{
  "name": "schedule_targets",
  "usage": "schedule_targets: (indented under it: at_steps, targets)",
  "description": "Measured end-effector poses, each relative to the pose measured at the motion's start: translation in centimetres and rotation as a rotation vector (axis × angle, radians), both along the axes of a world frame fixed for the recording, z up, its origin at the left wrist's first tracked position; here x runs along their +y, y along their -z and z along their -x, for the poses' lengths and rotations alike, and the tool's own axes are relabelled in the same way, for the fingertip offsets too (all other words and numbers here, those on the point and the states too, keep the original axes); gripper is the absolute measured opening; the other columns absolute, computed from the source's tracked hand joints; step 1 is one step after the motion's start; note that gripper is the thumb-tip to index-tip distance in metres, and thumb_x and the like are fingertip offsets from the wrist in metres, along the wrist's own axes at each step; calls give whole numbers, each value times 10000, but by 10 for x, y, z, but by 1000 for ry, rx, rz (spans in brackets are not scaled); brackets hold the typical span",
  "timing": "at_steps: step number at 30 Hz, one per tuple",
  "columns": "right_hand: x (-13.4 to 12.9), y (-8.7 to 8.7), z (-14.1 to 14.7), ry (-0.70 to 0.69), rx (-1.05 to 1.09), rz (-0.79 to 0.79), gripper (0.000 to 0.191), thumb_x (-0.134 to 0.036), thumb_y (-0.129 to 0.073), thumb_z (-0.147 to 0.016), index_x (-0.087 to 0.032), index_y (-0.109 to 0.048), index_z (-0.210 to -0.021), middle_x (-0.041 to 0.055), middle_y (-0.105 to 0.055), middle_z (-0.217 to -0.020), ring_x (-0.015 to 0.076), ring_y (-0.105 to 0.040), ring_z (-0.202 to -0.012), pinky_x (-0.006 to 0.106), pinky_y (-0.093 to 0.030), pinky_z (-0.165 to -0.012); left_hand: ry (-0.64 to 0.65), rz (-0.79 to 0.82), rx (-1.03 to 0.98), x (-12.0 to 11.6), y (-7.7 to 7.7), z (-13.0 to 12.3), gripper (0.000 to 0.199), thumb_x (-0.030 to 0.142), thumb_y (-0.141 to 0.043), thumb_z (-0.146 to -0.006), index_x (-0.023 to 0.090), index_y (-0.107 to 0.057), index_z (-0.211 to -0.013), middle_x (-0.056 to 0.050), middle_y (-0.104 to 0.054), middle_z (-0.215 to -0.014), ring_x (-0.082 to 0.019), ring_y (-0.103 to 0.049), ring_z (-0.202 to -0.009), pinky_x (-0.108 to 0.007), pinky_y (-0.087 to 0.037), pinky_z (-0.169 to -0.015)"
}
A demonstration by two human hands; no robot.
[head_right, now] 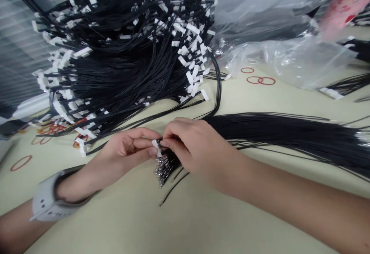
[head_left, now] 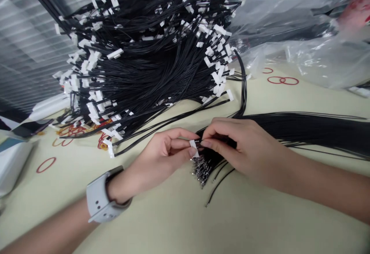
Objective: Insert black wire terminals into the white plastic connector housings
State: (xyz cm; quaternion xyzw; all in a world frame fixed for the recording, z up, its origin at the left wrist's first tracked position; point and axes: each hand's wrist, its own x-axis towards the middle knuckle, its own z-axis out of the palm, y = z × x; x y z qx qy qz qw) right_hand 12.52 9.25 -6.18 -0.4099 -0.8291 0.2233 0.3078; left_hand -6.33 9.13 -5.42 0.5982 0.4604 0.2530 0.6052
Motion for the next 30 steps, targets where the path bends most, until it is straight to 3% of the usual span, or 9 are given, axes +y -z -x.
schedule_targets:
  at_steps: [10,16,21,30]
  targets:
    - [6,-14,-13,-77,-15,284,133,-249,-504,-836,-253,-637,-845,-52,-577,-589,82,-477,-508,211,-333,-437,10,-45,13,-2,0,-4,125,164,-586,-800,143,-582,-922,-19,-670,-777,-91,-573,-648,-187,-398,-556]
    - [11,-9,-20,-83,41,233,194,-294,-487,-849,-280,-526,-1038,-66,-559,-625,89,-494,-523,211,-363,-458,-31,28,-73,-1,1,-2,141,157,-605,-789,152,-577,-928,-11,-701,-756,-105,-624,-664,-211,-451,-625]
    - [6,-4,-16,-34,52,230,220,-322,-458,-871,-270,-464,-1084,-59,-534,-609,98,-500,-528,217,-372,-474,-57,91,-153,1,-1,0,153,145,-615,-793,162,-595,-943,-13,-726,-840,-85,-643,-695,-178,-460,-648]
    - [2,-1,-10,54,139,230,332,-295,-502,-850,-330,-350,-1143,-90,-543,-593,102,-521,-536,209,-382,-468,-58,108,-192,1,-2,2,174,115,-605,-807,169,-603,-973,17,-729,-796,-34,-624,-668,-111,-451,-636]
